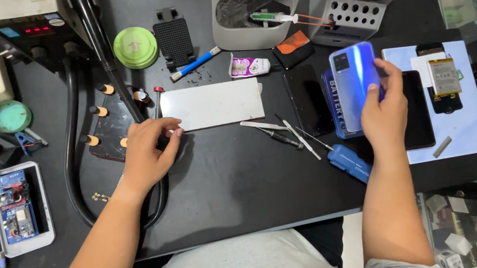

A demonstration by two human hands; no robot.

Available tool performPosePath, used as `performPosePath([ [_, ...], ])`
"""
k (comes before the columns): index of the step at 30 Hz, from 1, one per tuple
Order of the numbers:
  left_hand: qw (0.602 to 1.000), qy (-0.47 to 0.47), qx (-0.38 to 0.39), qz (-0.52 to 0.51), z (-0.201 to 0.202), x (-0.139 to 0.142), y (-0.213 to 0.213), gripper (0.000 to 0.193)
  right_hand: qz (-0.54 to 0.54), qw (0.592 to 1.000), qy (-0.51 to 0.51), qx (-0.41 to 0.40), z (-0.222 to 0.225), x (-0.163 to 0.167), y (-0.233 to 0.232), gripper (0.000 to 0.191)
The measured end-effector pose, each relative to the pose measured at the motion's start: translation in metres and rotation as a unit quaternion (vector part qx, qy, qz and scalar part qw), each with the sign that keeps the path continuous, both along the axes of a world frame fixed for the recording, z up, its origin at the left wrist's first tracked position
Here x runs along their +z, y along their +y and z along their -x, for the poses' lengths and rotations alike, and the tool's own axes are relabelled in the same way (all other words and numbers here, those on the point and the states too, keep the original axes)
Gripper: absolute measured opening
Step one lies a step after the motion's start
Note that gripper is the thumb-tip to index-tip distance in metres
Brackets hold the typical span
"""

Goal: The person uses a screwdriver to remove screws from a smartphone, then applies adhesive from a tube along the phone's internal frame. The person handles the phone and a blue back cover, inspecting the cover before setting it aside.

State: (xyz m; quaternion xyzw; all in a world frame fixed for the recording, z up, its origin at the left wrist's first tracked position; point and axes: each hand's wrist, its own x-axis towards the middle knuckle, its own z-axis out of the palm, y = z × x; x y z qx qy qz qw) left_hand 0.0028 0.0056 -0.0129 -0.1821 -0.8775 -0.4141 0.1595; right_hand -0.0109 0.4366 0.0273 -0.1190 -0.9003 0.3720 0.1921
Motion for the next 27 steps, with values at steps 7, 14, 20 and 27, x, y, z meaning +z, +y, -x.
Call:
performPosePath([
  [7,1.0,-0.005,-0.002,0.018,0.001,0.0,0.001,0.015,-0.142,0.99,-0.003,0.002,-0.005,-0.014,0.002,0.024],
  [14,1.0,-0.005,-0.008,0.011,0.001,0.0,-0.001,0.016,-0.191,0.98,-0.056,-0.015,-0.004,-0.026,-0.001,0.022],
  [20,1.0,-0.008,-0.007,0.012,0.001,0.001,0.0,0.017,-0.257,0.959,-0.117,0.001,-0.007,-0.027,-0.01,0.058],
  [27,1.0,-0.009,-0.012,0.012,0.0,0.004,0.0,0.018,-0.319,0.937,-0.142,0.0,-0.008,-0.027,-0.013,0.059],
])
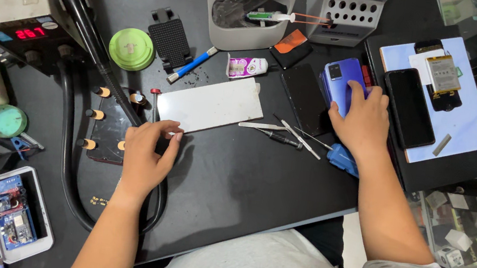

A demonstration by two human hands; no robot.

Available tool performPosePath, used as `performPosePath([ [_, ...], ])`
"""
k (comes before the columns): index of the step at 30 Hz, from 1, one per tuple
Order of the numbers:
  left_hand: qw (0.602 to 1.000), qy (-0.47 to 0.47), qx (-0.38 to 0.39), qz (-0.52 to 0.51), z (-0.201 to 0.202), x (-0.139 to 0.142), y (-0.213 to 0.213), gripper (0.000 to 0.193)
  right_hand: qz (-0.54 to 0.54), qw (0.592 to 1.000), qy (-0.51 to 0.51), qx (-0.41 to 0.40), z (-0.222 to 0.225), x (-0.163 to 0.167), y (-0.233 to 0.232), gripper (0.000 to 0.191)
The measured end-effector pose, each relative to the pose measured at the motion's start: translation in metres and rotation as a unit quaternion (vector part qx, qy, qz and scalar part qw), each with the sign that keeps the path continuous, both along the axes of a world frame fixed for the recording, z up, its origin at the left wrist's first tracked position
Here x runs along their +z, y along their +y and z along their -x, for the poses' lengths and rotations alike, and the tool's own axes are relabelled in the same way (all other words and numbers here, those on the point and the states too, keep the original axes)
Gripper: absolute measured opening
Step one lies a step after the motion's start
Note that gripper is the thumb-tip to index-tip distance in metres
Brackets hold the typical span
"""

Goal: The person uses a screwdriver to remove screws from a smartphone, then applies adhesive from a tube along the phone's internal frame. The person handles the phone and a blue back cover, inspecting the cover before setting it aside.

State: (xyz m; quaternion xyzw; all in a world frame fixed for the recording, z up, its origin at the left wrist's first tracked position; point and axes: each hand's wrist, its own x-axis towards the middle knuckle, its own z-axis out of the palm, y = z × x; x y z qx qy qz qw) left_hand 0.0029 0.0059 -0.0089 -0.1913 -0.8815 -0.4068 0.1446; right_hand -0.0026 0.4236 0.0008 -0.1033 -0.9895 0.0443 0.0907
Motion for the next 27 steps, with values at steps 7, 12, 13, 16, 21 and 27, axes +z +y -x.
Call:
performPosePath([
  [7,1.0,-0.004,0.002,-0.002,0.0,0.001,0.0,0.017,-0.023,1.0,-0.005,0.016,-0.001,-0.006,0.005,0.059],
  [12,1.0,-0.004,0.001,-0.003,-0.001,0.001,-0.001,0.017,-0.019,0.999,0.018,0.029,-0.003,-0.009,0.005,0.057],
  [13,1.0,-0.004,0.002,-0.001,0.0,0.001,-0.001,0.017,-0.034,0.999,0.017,0.031,-0.004,-0.01,0.006,0.056],
  [16,1.0,-0.002,0.004,0.001,0.0,0.0,0.0,0.016,-0.078,0.993,0.066,0.064,-0.006,-0.012,0.008,0.047],
  [21,1.0,0.008,0.004,0.002,0.001,0.0,0.0,0.016,-0.012,0.986,0.15,0.076,0.0,-0.011,0.009,0.011],
  [27,1.0,0.016,0.011,0.018,0.003,-0.002,0.002,0.013,0.125,0.988,0.083,0.038,0.016,0.004,-0.025,0.031],
])
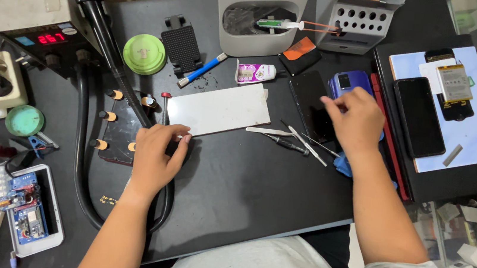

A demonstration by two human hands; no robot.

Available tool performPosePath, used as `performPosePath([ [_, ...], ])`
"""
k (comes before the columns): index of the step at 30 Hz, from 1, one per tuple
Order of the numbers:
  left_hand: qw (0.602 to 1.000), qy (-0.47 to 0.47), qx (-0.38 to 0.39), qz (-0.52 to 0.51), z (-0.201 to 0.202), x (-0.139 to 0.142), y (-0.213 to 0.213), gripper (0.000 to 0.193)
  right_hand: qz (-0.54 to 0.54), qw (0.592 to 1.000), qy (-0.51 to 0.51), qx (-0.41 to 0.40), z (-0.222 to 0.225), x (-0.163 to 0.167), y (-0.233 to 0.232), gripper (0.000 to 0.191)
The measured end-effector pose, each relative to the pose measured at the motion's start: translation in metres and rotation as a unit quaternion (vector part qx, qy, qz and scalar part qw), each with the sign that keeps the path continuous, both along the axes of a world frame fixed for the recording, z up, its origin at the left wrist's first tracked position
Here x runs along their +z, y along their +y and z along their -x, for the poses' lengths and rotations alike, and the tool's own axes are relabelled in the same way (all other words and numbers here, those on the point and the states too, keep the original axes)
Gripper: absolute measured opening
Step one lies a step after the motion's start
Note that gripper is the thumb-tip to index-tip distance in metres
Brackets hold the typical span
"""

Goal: The person uses a screwdriver to remove screws from a smartphone, then applies adhesive from a tube along the phone's internal frame. The person handles the phone and a blue back cover, inspecting the cover before setting it aside.

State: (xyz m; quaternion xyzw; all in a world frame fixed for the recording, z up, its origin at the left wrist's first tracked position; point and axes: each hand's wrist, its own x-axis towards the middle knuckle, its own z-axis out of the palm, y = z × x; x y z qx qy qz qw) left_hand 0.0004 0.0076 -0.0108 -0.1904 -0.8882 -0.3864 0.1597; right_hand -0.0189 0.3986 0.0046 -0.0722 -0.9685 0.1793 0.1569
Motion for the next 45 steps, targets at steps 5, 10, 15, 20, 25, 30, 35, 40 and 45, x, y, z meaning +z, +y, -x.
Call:
performPosePath([
  [5,1.0,0.0,0.001,0.005,-0.001,-0.001,-0.001,0.014,-0.128,0.987,0.031,0.088,0.011,0.008,-0.031,0.061],
  [10,1.0,0.0,-0.003,-0.002,-0.001,0.0,-0.002,0.013,-0.184,0.978,-0.062,0.076,0.018,-0.001,-0.043,0.054],
  [15,1.0,0.002,-0.011,-0.008,-0.001,0.001,-0.004,0.014,-0.151,0.982,-0.065,0.09,0.019,-0.008,-0.037,0.031],
  [20,1.0,0.006,-0.018,-0.008,0.0,0.001,-0.004,0.014,-0.156,0.98,-0.074,0.101,0.021,-0.011,-0.034,0.025],
  [25,1.0,0.002,-0.017,-0.007,0.0,0.002,-0.005,0.012,-0.189,0.975,-0.064,0.095,0.019,-0.015,-0.05,0.024],
  [30,1.0,-0.003,-0.021,0.006,-0.001,0.001,-0.007,0.01,-0.167,0.982,-0.033,0.083,0.007,-0.001,-0.048,0.029],
  [35,1.0,-0.02,-0.019,0.007,0.0,0.002,-0.007,0.011,-0.067,0.991,-0.074,0.09,-0.028,0.034,-0.007,0.037],
  [40,0.999,-0.02,-0.024,0.021,0.001,0.005,-0.005,0.011,-0.061,0.974,-0.139,0.166,-0.056,0.036,0.008,0.036],
  [45,0.999,-0.019,-0.021,0.021,0.001,0.006,-0.002,0.01,-0.086,0.963,-0.152,0.207,-0.067,0.024,0.006,0.019],
])
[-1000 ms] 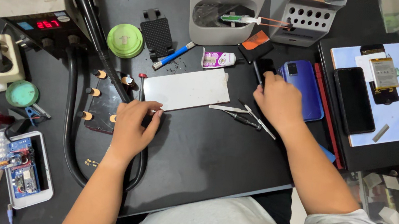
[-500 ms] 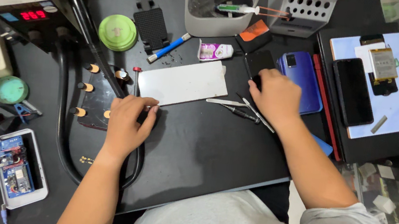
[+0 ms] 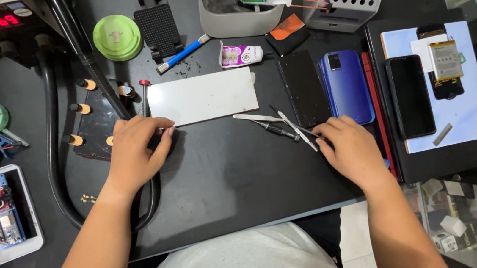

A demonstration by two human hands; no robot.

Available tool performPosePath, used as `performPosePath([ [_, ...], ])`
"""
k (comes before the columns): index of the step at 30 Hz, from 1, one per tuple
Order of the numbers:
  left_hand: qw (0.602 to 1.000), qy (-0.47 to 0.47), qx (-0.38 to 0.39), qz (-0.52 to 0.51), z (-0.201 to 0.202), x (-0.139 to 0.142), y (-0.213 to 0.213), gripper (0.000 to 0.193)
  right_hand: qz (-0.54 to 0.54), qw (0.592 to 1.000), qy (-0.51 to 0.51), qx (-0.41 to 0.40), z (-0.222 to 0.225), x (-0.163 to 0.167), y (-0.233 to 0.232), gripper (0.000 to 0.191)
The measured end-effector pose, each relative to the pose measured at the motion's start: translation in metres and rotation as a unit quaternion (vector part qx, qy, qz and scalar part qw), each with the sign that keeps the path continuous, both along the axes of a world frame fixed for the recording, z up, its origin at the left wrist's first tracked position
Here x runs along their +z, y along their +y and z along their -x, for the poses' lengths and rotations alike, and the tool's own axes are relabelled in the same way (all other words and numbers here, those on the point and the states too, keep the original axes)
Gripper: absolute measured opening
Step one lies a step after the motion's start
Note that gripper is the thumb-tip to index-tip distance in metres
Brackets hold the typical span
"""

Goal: The person uses a screwdriver to remove screws from a smartphone, then applies adhesive from a tube along the phone's internal frame. The person handles the phone and a blue back cover, inspecting the cover before setting it aside.

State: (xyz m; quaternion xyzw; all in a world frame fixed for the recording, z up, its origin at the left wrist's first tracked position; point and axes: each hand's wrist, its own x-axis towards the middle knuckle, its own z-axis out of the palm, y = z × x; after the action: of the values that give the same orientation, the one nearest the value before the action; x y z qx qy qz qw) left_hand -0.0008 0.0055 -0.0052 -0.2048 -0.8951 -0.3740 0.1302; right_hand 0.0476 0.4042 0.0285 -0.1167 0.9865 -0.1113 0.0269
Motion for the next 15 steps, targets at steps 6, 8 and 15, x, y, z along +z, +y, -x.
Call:
performPosePath([
  [6,1.0,0.006,-0.007,-0.005,0.0,-0.002,-0.001,0.01,0.025,0.999,-0.021,-0.018,-0.001,0.007,-0.004,0.022],
  [8,1.0,0.005,-0.002,-0.008,0.0,-0.003,-0.001,0.01,0.062,0.998,0.011,-0.027,0.005,0.01,-0.008,0.031],
  [15,1.0,0.009,-0.006,-0.009,-0.001,0.001,-0.002,0.01,-0.045,0.993,0.07,-0.086,0.058,-0.006,-0.042,0.05],
])
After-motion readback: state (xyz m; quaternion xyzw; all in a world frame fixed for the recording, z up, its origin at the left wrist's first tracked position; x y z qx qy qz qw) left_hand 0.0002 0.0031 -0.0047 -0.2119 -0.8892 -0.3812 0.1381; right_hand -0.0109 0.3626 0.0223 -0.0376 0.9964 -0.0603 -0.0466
